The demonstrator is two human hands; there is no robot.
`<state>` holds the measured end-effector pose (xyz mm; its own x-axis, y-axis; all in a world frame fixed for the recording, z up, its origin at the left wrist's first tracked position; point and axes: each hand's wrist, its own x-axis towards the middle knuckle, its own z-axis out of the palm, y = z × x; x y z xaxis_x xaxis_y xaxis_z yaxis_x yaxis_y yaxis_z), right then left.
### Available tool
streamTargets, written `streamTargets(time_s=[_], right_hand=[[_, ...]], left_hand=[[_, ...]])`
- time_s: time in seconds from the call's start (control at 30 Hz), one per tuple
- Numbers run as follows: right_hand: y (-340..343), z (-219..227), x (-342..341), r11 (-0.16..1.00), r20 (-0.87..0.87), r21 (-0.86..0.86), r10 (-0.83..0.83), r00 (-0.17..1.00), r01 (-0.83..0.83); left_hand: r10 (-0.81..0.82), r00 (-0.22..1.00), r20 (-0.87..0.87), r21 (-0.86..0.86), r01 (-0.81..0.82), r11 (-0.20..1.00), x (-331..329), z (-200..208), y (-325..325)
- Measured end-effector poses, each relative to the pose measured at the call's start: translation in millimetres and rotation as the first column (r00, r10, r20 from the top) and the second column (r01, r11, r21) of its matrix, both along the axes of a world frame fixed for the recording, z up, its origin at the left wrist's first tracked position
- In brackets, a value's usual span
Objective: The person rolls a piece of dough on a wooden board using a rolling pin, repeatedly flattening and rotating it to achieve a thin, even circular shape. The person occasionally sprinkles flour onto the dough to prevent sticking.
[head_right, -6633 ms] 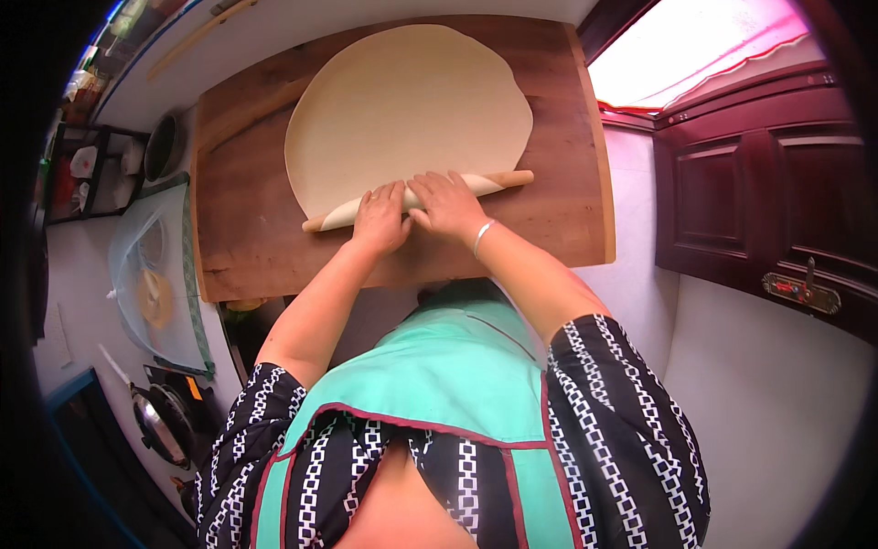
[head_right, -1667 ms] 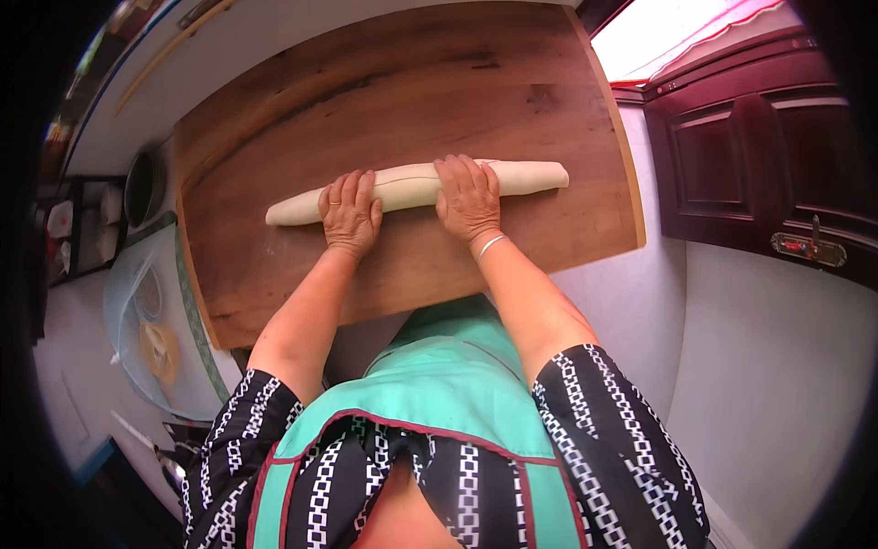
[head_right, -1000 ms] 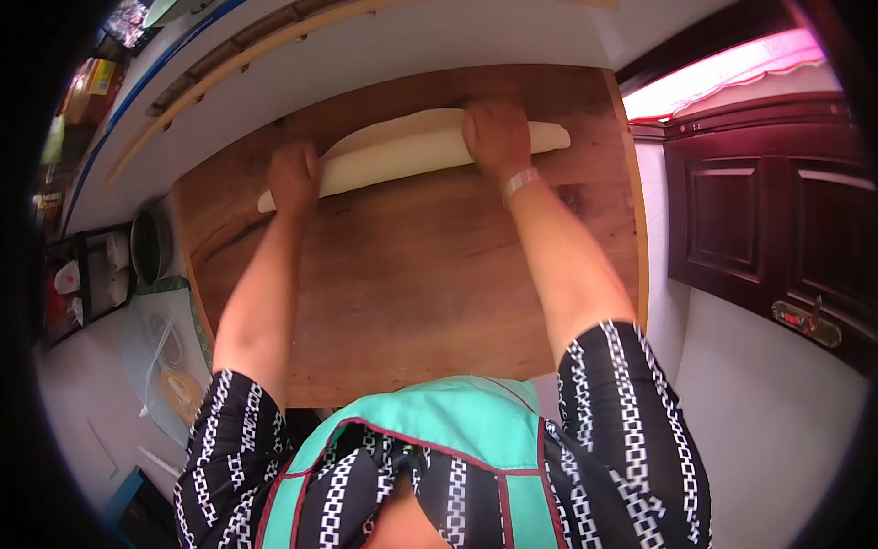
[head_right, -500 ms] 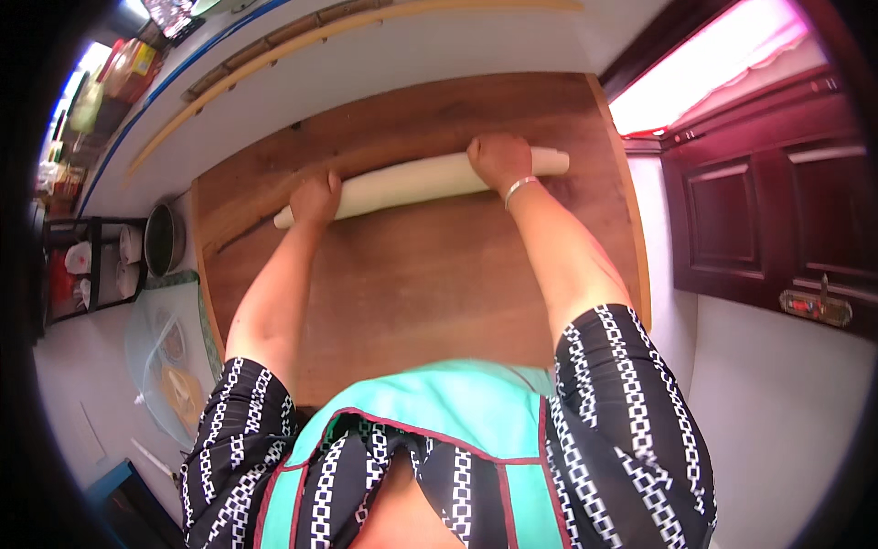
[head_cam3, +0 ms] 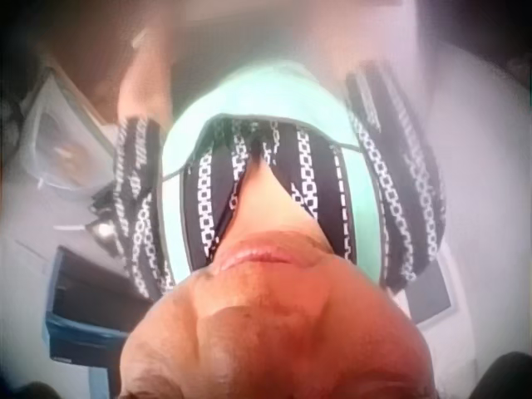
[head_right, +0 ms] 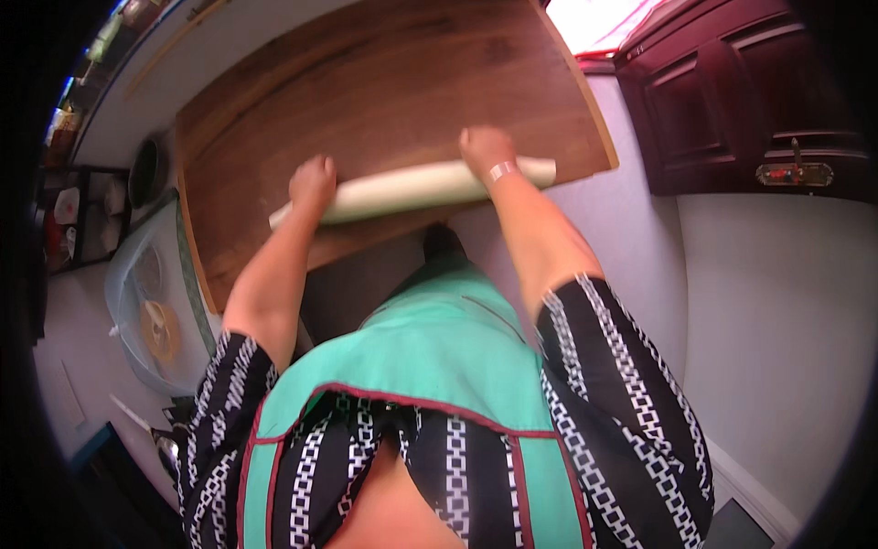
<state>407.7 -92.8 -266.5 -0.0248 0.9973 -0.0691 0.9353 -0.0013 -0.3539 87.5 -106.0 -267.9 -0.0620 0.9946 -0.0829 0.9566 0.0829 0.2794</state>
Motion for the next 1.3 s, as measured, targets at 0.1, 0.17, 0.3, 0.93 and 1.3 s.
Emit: streamTargets(time_s=[0.1,0.17,0.3,0.93,1.3], right_hand=[[-21.7,-9.6,-60.1,0.977,0.217,0.082,0.176,0.960,-0.197],[-62.4,-22.6,-72.1,0.727,0.063,0.679,0.085,0.994,-0.105],[-24.0,-20.0,-58.3,0.790,0.108,0.559,0.232,0.967,-0.252],[138.8,-12.6,-66.3,0.871,0.310,0.460,0.025,0.950,-0.173],[254.3,-24.4,11.4,0.788,0.086,0.600,0.112,0.990,-0.141]], left_hand=[[-0.316,0.930,-0.186,0.042,0.329,0.943,54.5,-13.7,-18.4],[-0.259,0.964,-0.067,0.521,0.255,0.815,82.5,-20.0,-55.0],[-0.350,0.931,-0.103,0.441,0.358,0.823,81.1,-18.9,-19.1],[0.004,0.980,-0.197,0.529,0.103,0.842,35.1,-31.9,132.2],[-0.042,0.986,-0.162,0.320,0.093,0.943,-24.9,-37.0,235.1]])
